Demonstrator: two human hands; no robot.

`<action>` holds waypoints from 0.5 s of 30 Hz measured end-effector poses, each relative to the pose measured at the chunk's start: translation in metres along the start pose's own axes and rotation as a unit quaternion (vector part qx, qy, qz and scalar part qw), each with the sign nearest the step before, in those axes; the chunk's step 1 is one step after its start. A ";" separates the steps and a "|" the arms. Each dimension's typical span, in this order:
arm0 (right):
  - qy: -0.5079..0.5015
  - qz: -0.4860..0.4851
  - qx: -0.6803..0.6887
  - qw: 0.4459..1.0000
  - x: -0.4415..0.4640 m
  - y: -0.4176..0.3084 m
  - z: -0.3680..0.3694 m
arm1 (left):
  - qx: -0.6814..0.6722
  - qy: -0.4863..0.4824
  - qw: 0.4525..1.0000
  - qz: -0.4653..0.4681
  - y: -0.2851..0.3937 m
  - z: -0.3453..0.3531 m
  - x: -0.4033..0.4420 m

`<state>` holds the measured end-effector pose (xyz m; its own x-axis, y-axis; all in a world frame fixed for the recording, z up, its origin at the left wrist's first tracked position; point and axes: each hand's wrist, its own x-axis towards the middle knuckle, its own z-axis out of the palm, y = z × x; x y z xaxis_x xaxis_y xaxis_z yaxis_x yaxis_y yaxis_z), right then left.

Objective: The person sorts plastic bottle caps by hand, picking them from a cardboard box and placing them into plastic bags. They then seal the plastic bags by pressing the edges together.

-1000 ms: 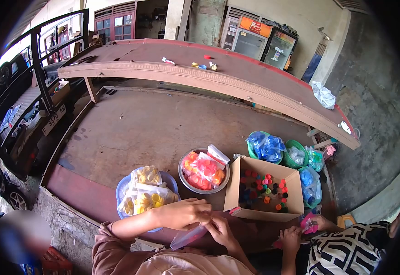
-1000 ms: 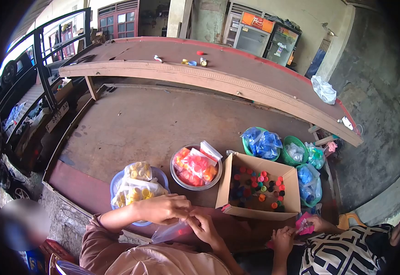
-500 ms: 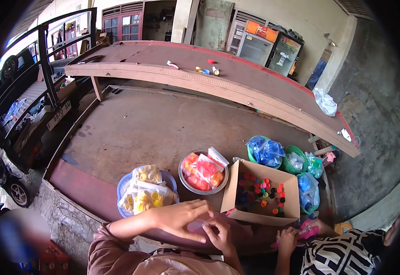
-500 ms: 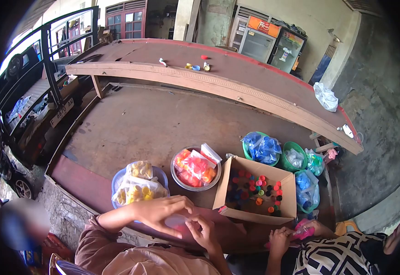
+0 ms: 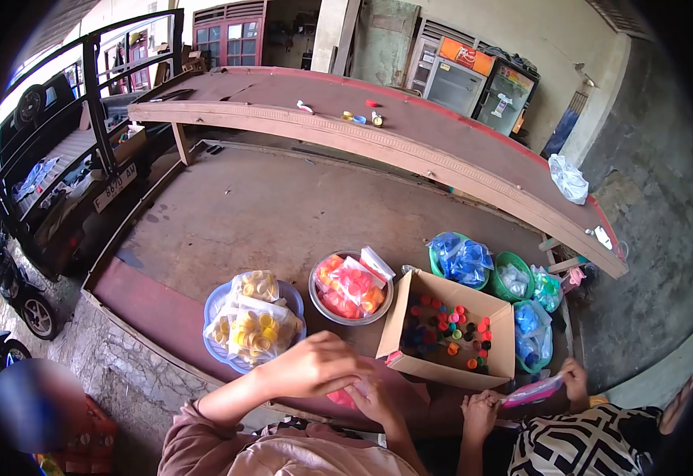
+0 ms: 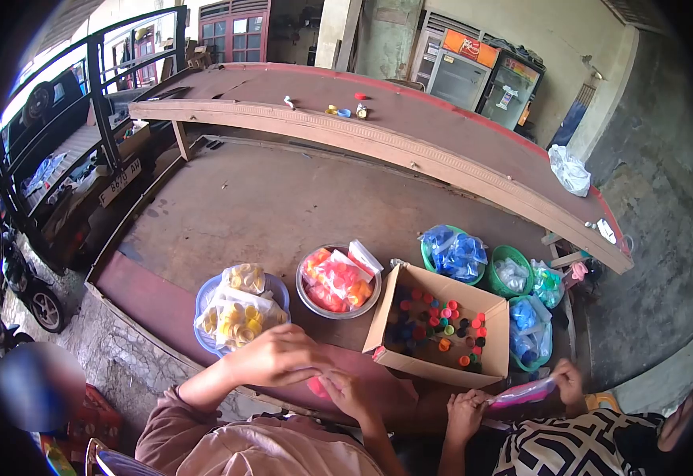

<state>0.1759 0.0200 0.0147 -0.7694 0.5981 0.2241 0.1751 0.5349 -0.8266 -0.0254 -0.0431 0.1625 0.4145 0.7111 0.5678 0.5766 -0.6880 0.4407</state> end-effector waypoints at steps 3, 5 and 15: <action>0.034 0.042 0.090 0.994 -0.012 0.015 0.002 | -0.113 0.176 0.977 -0.040 -0.020 0.006 -0.040; 0.091 0.062 0.206 0.972 -0.020 0.032 0.006 | -0.289 0.246 0.916 -0.129 -0.033 0.033 -0.075; -0.012 0.122 0.305 0.944 -0.007 0.026 -0.008 | -0.275 0.123 0.913 -0.276 -0.051 0.155 -0.119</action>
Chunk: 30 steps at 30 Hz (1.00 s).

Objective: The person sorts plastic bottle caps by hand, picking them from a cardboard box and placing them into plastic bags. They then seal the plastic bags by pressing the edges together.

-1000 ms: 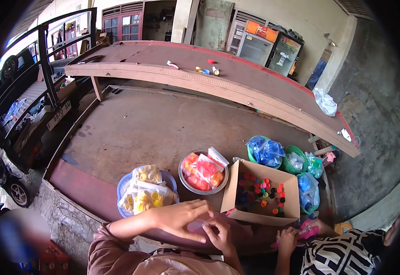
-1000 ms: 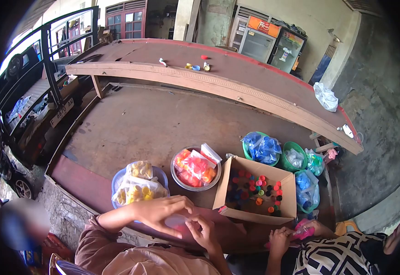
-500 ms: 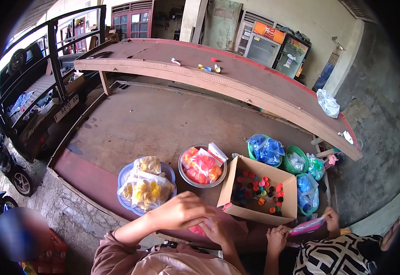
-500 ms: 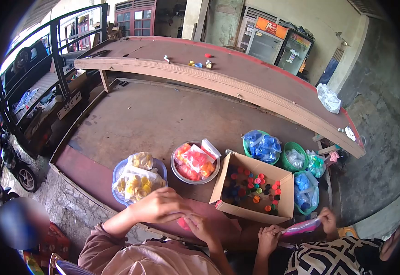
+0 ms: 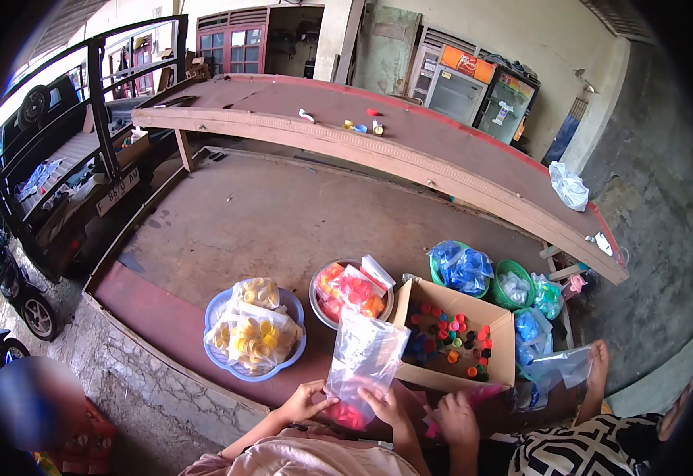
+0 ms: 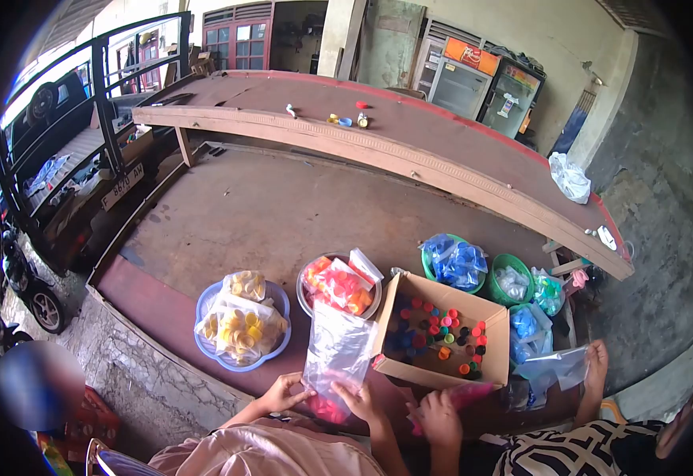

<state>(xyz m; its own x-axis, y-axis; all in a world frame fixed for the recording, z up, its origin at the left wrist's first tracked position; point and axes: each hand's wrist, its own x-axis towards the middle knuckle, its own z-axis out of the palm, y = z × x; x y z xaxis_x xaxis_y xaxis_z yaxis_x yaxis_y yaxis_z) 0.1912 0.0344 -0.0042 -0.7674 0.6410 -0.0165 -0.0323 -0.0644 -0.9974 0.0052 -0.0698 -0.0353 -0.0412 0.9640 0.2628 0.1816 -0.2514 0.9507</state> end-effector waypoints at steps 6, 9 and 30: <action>-0.046 -0.022 -0.237 0.970 -0.002 0.022 -0.005 | -0.216 0.091 0.965 -0.117 -0.019 0.006 -0.008; -0.041 0.031 -0.246 0.968 -0.005 0.028 -0.002 | -0.206 0.114 0.964 -0.121 -0.037 0.013 -0.011; 0.175 -0.134 -0.356 0.908 0.025 0.089 -0.022 | 0.057 0.063 0.996 -0.041 -0.063 -0.010 0.020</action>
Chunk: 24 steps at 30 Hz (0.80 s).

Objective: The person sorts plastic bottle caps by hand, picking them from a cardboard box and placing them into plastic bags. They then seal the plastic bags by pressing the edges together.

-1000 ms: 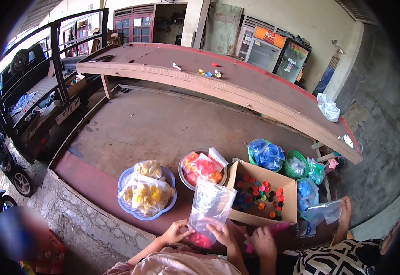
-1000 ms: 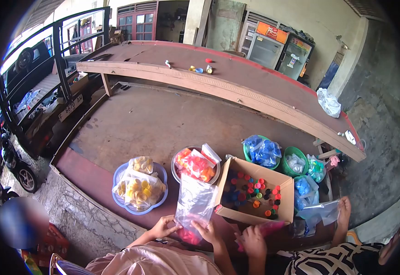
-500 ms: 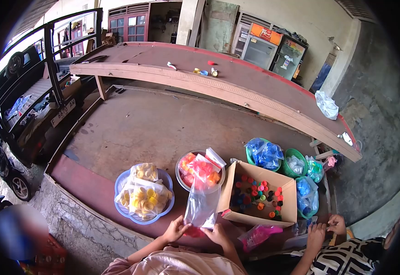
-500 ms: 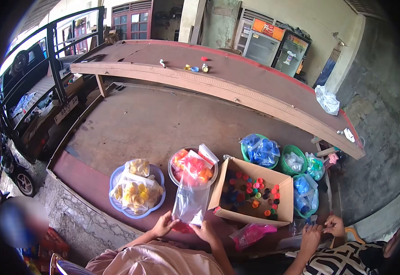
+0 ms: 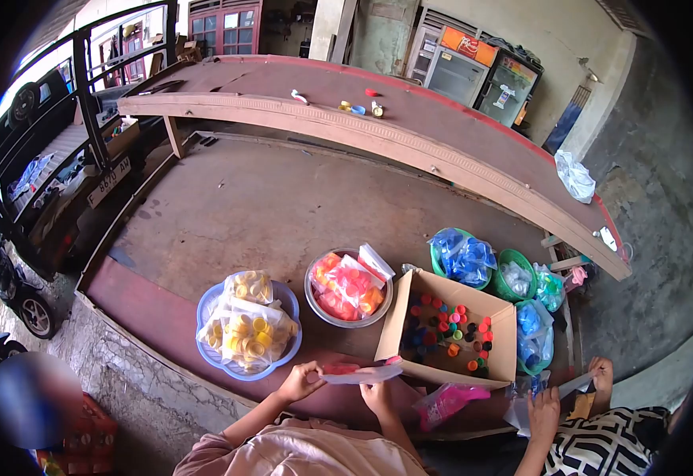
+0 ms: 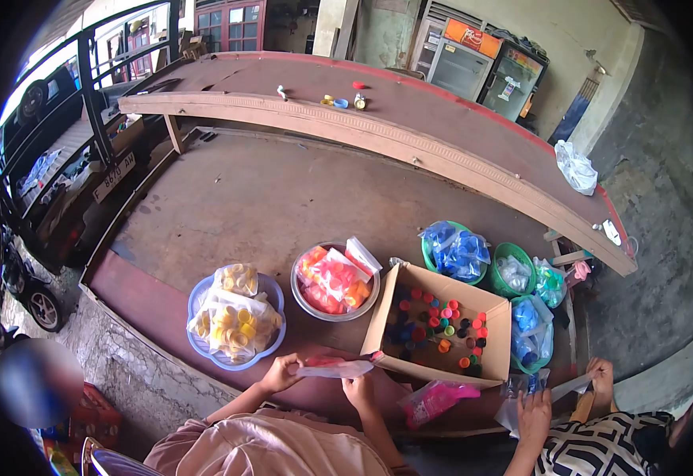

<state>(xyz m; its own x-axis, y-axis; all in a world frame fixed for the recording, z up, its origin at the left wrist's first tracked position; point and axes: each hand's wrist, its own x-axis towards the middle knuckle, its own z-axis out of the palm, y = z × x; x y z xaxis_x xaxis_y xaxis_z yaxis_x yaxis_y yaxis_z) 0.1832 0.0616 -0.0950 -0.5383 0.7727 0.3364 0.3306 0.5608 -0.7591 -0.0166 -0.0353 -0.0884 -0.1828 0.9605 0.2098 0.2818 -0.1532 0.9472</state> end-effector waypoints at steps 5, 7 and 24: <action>-0.031 -0.060 0.011 0.998 -0.002 -0.006 -0.005 | 0.018 -0.023 1.000 -0.006 -0.003 -0.007 -0.007; -0.043 -0.047 0.002 0.998 -0.004 -0.004 -0.006 | 0.036 -0.065 0.997 0.024 -0.011 -0.008 -0.007; -0.014 0.100 0.057 0.993 -0.026 0.011 0.013 | 0.161 -0.073 0.963 -0.202 -0.040 0.020 -0.019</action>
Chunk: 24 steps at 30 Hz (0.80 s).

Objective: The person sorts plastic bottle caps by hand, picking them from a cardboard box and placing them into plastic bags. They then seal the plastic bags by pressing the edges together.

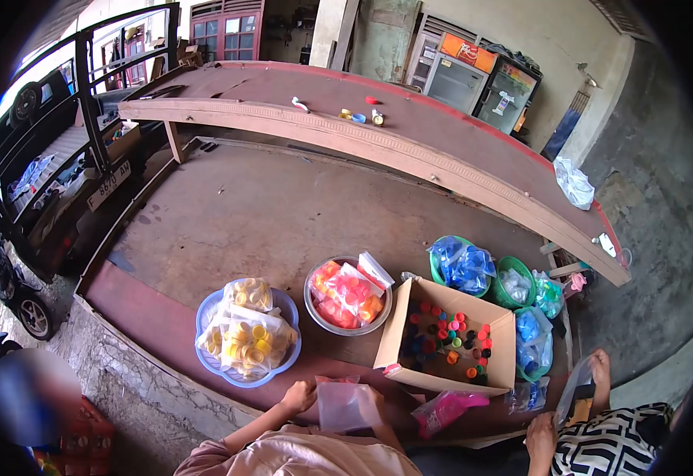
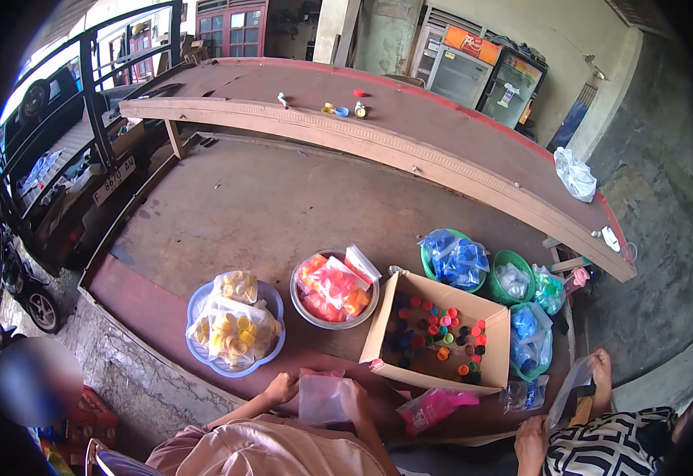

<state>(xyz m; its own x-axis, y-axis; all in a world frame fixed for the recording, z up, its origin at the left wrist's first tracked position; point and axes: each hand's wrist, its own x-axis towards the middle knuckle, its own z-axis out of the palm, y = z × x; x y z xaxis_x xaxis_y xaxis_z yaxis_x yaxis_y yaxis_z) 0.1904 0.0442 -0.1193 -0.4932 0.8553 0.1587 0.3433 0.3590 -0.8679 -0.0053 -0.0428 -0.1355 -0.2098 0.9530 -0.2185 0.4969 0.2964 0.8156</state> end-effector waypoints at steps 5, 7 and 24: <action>0.030 -0.036 0.015 0.999 0.003 -0.016 -0.003 | -0.008 -0.019 0.999 -0.036 -0.022 0.010 0.006; 0.025 0.000 0.058 0.998 0.002 -0.005 0.001 | -0.035 -0.025 0.999 -0.034 -0.002 -0.004 0.001; 0.071 0.003 0.009 0.997 0.018 -0.025 0.002 | -0.223 0.026 0.973 0.057 0.012 0.004 0.024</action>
<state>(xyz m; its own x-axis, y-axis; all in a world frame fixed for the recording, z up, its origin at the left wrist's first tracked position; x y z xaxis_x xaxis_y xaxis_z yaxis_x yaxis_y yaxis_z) 0.1712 0.0499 -0.0962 -0.3726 0.9022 0.2171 0.3318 0.3480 -0.8768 -0.0008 -0.0163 -0.1332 -0.2217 0.9705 -0.0947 0.1073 0.1208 0.9869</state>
